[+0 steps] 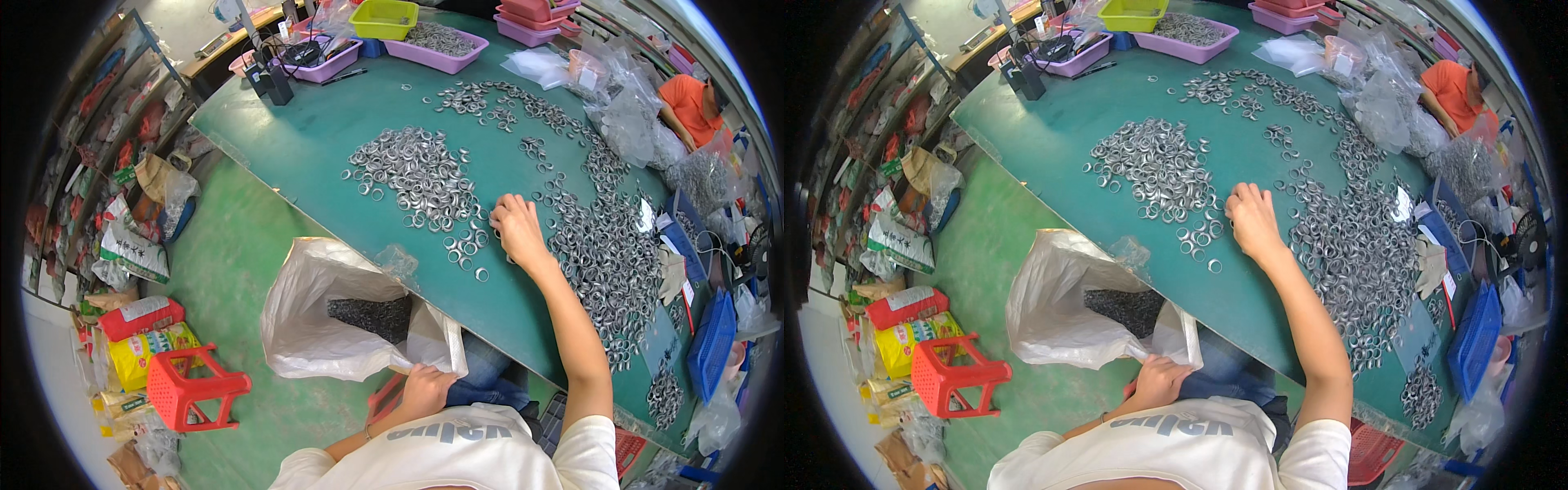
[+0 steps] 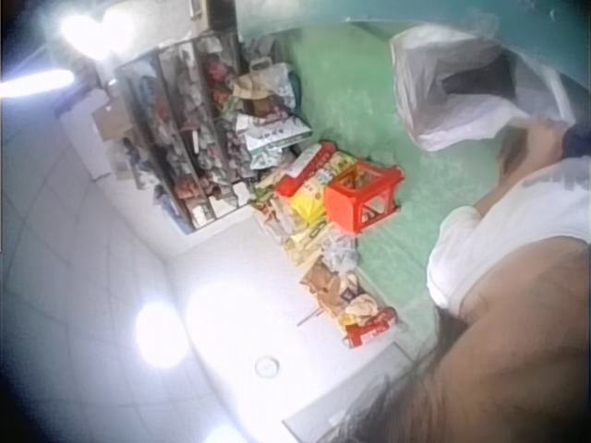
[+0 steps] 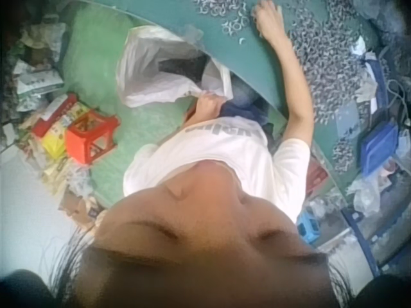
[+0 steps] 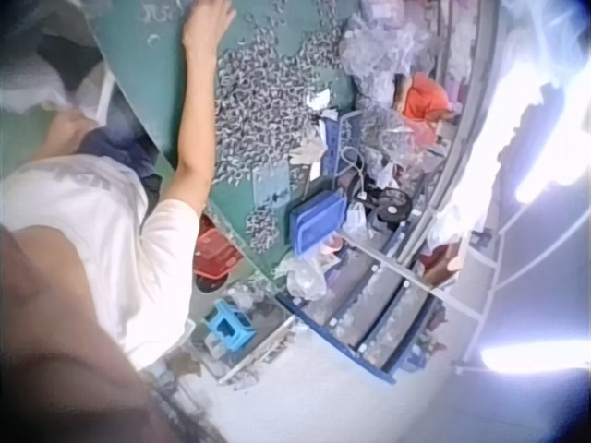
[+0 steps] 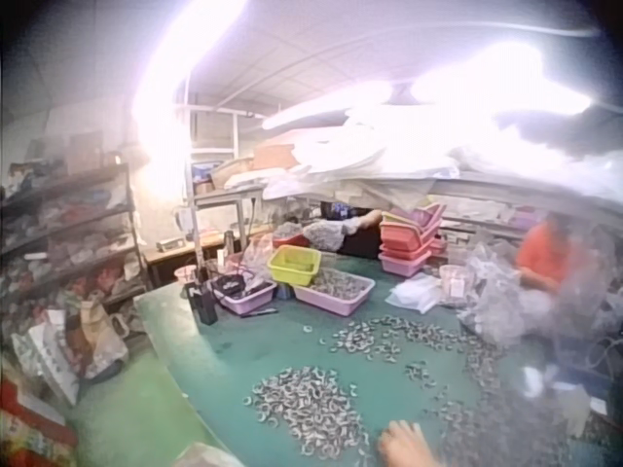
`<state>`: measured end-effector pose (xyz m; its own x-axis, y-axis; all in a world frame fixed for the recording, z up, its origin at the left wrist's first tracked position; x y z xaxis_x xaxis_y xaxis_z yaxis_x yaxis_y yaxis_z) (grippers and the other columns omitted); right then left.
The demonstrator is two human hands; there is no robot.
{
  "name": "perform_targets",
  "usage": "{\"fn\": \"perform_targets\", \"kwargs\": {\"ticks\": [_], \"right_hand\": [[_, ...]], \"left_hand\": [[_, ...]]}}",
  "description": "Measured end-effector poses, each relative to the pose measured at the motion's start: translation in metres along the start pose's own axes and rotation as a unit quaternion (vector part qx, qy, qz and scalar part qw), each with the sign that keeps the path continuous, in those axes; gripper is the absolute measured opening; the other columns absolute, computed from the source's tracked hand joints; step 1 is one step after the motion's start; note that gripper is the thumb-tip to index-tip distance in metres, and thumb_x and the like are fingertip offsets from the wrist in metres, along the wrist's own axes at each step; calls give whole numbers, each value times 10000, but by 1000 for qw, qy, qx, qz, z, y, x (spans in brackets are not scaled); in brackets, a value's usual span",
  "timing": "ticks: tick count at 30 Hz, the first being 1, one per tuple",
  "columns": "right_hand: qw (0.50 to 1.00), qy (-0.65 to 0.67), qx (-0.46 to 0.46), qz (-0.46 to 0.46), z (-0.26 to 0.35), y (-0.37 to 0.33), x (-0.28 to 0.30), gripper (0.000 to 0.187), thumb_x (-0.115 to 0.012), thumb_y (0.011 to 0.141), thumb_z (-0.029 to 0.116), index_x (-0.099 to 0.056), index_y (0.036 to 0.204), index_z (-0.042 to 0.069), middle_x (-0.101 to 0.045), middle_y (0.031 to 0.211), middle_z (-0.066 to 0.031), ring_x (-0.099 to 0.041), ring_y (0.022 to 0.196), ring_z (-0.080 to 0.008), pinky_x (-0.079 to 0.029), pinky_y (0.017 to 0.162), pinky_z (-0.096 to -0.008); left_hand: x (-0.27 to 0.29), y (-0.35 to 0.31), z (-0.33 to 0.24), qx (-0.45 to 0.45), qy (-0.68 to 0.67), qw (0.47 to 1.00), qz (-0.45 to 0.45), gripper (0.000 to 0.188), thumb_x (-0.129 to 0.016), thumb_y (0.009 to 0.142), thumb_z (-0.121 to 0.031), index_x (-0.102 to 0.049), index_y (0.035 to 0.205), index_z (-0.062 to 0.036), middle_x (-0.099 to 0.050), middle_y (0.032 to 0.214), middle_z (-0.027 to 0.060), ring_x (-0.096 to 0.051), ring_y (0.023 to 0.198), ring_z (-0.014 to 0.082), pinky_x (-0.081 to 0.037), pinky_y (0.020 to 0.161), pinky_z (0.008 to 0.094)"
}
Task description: The person sorts small metal rings on a green table by hand, placing selected items into a white bag, and later writes on a small card using a pen.
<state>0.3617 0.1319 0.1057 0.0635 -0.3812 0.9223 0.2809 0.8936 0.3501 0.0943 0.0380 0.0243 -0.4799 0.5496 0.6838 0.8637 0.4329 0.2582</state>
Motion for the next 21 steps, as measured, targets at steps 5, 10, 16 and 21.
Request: {"fn": "perform_targets", "kwargs": {"ticks": [5,10,16,21], "right_hand": [[911,406,-60,30,39,-15,11,106,-647,839,58,-644,911,-20,-615,957,-124,-601,898,-253,-477,810,-352],[881,465,-43,82,86,-33,-1,98,-625,875,55,-609,936,-21,-595,988,-100,-578,901,-210,-472,812,-335],[983,115,-89,-109,-4,-16,21,98,-688,785,84,-654,851,20,-588,939,-94,-551,920,-272,-416,794,-415],[999,-31,-40,-7,-2,-9,-9,109,-697,779,117,-679,859,45,-585,958,-84,-524,956,-259,-387,803,-399]], "left_hand": [[-5,-4,4,12,21,999,29,112,-620,780,-84,-708,849,-98,-653,679,48,-596,674,195,-384,686,345],[-3,-1,4,7,6,1000,14,88,-675,768,-91,-726,840,-93,-637,646,62,-593,645,221,-384,655,354],[0,-1,1,3,-4,1000,3,79,-697,761,-83,-731,832,-91,-632,637,66,-599,638,230,-385,645,356],[-2,-1,2,4,-2,1000,13,87,-675,772,-87,-721,846,-92,-645,663,60,-599,660,220,-386,663,352]]}}
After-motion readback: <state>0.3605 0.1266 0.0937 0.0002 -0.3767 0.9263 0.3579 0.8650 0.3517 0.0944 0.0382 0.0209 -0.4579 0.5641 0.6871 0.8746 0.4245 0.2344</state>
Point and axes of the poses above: each hand's wrist, its own y-axis towards the middle knuckle, its own x-axis out of the back of the hand, z = x × y, the point moved 10 cm from there along y, towards the middle knuckle
